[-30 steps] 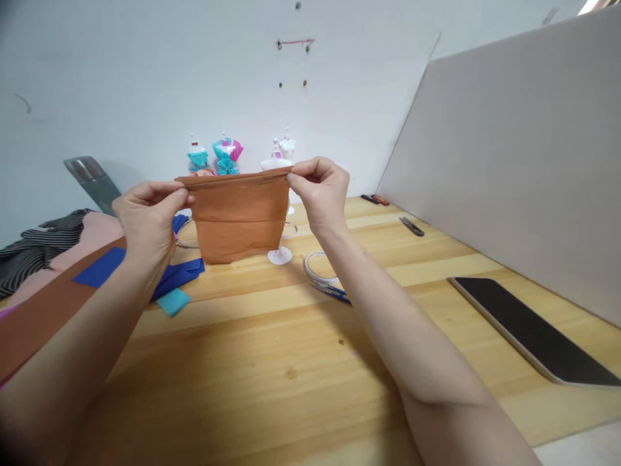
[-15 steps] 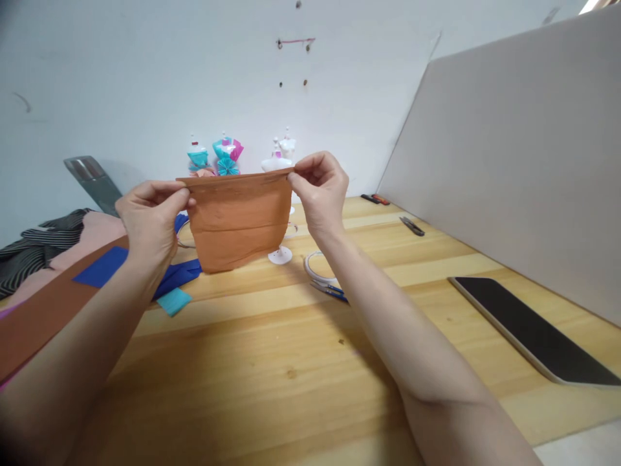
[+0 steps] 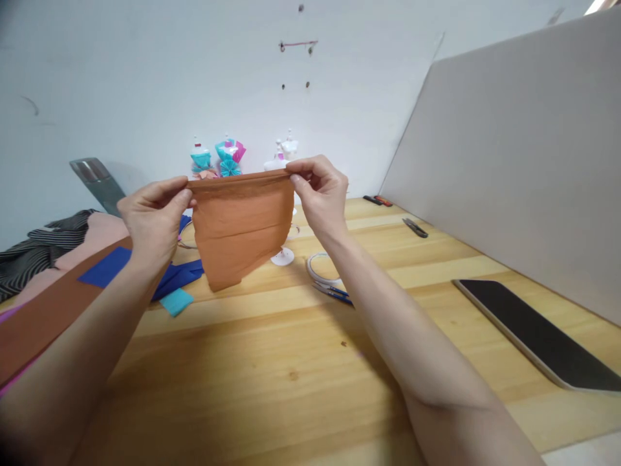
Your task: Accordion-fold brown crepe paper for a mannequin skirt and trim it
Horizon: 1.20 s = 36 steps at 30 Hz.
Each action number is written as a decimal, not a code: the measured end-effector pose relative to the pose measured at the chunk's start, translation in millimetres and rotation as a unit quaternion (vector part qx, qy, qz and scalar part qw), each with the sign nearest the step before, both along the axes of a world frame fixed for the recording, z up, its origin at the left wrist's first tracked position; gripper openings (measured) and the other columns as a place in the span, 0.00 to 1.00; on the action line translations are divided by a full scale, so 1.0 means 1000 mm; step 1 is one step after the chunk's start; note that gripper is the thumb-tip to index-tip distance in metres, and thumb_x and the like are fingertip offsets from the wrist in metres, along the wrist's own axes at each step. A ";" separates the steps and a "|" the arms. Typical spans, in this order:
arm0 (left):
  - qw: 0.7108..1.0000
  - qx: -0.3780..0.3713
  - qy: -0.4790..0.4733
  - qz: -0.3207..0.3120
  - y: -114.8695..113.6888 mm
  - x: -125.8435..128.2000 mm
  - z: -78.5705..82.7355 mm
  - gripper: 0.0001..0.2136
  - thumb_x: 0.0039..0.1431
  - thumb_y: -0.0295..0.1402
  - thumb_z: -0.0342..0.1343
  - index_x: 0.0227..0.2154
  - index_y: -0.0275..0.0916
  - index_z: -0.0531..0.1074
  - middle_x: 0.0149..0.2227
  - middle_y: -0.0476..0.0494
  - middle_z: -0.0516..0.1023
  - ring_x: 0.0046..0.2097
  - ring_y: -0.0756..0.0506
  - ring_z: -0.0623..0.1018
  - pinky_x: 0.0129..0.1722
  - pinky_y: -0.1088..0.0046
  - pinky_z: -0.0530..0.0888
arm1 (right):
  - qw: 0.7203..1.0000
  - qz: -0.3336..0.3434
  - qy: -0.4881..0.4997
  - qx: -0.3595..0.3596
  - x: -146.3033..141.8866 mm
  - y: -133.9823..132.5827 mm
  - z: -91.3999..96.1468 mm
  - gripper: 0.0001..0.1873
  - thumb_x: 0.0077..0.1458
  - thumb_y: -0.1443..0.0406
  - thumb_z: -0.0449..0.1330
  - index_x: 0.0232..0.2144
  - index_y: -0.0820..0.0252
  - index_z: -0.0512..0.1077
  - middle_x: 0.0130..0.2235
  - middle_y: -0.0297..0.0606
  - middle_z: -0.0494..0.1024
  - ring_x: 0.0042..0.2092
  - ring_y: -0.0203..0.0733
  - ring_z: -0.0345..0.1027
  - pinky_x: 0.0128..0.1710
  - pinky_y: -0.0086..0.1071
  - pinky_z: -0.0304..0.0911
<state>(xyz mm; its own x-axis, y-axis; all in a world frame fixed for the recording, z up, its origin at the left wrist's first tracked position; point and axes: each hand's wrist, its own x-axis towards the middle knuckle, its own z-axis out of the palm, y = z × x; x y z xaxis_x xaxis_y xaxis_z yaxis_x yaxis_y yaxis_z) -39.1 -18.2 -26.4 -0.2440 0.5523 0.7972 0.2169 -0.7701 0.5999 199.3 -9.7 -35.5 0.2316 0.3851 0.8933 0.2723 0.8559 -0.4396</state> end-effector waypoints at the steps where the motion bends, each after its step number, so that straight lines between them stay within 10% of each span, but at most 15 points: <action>1: 1.000 -0.006 0.003 0.006 0.001 0.000 0.000 0.08 0.48 0.25 0.61 0.32 0.40 0.79 0.32 0.49 0.81 0.31 0.50 0.80 0.34 0.72 0.80 | 1.000 -0.005 -0.001 0.000 0.001 0.001 -0.001 0.03 0.50 0.67 0.62 0.30 0.55 0.75 0.31 0.32 0.74 0.34 0.37 0.70 0.36 0.35 0.69; 36: 0.999 -0.032 -0.036 0.017 0.001 0.005 -0.002 0.05 0.46 0.23 0.61 0.26 0.40 0.77 0.26 0.52 0.79 0.25 0.52 0.77 0.28 0.76 0.78 | 0.997 -0.077 0.016 -0.027 -0.006 -0.002 -0.003 0.02 0.52 0.68 0.60 0.30 0.55 0.71 0.32 0.32 0.73 0.35 0.37 0.69 0.34 0.32 0.66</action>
<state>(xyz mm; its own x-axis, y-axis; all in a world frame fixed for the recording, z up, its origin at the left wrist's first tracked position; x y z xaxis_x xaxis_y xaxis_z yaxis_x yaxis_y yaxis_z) -34.4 -16.8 -28.8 -0.3187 0.5925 0.7399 0.1977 -0.7219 0.6632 193.8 -12.0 -38.3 0.3207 0.3897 0.8633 0.3837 0.7799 -0.4946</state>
